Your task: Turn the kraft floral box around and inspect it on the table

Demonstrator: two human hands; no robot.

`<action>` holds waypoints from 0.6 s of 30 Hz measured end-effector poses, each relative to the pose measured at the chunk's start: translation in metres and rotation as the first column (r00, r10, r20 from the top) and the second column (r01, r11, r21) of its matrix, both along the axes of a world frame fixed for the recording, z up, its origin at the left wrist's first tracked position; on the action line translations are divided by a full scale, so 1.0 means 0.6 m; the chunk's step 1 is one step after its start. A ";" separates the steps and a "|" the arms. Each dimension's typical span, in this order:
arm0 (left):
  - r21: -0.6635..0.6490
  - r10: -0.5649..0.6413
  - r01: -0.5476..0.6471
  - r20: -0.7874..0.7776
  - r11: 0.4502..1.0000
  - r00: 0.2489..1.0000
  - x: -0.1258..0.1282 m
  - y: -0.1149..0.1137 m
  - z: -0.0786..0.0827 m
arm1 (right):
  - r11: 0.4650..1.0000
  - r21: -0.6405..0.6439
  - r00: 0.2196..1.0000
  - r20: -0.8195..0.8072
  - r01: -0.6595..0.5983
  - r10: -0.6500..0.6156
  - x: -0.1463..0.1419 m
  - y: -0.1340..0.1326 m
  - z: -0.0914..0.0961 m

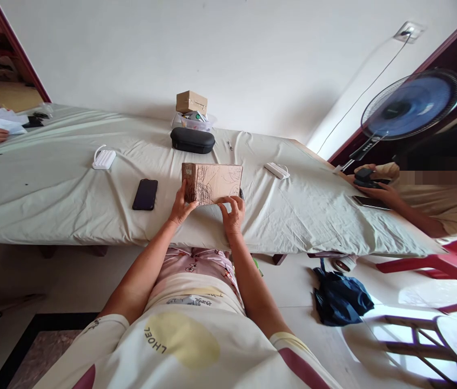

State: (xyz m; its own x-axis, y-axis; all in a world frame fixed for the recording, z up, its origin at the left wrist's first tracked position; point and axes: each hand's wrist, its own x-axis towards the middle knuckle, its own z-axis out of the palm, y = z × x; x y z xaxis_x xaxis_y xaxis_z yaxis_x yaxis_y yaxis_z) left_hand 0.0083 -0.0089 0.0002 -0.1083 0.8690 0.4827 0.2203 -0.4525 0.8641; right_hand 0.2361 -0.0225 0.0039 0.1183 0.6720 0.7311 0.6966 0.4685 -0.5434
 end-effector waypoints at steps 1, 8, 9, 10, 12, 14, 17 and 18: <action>-0.005 -0.004 0.004 0.013 1.000 1.000 -0.001 0.000 0.002 | 0.999 0.015 0.999 -0.038 0.035 -0.034 0.003 0.002 -0.001; 0.000 -0.105 0.106 0.120 0.994 0.987 -0.007 -0.001 0.005 | 0.992 -0.110 0.888 -0.446 0.068 -0.110 0.022 0.027 -0.019; -0.006 -0.109 0.111 0.124 0.994 0.986 -0.009 -0.001 0.004 | 0.991 -0.128 0.867 -0.491 0.032 -0.091 0.024 0.030 -0.021; -0.015 -0.108 0.111 0.124 0.994 0.986 -0.010 0.000 0.003 | 0.991 -0.131 0.850 -0.523 -0.004 -0.066 0.026 0.032 -0.022; -0.032 -0.090 0.094 0.117 0.995 0.989 -0.013 0.003 -0.001 | 0.993 -0.106 0.834 -0.551 -0.054 -0.013 0.028 0.032 -0.023; -0.047 -0.052 0.057 0.104 0.997 0.993 -0.016 0.007 -0.006 | 0.995 -0.081 0.840 -0.543 -0.058 0.005 0.028 0.031 -0.022; -0.050 0.012 -0.009 0.063 0.999 0.998 -0.019 0.014 -0.012 | 0.997 -0.068 0.862 -0.507 -0.036 -0.003 0.026 0.027 -0.020; -0.043 0.023 -0.021 0.051 0.999 0.998 -0.019 0.016 -0.013 | 0.997 -0.066 0.867 -0.499 -0.034 -0.003 0.026 0.026 -0.019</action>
State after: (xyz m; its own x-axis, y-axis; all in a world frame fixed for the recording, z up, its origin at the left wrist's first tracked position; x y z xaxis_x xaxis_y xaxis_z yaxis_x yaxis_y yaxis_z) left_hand -0.0034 0.0005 -0.0076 -0.1514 0.8860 0.4383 0.1840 -0.4104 0.8931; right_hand 0.2516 -0.0067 -0.0078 0.4434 0.7241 0.5283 0.3171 0.4246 -0.8480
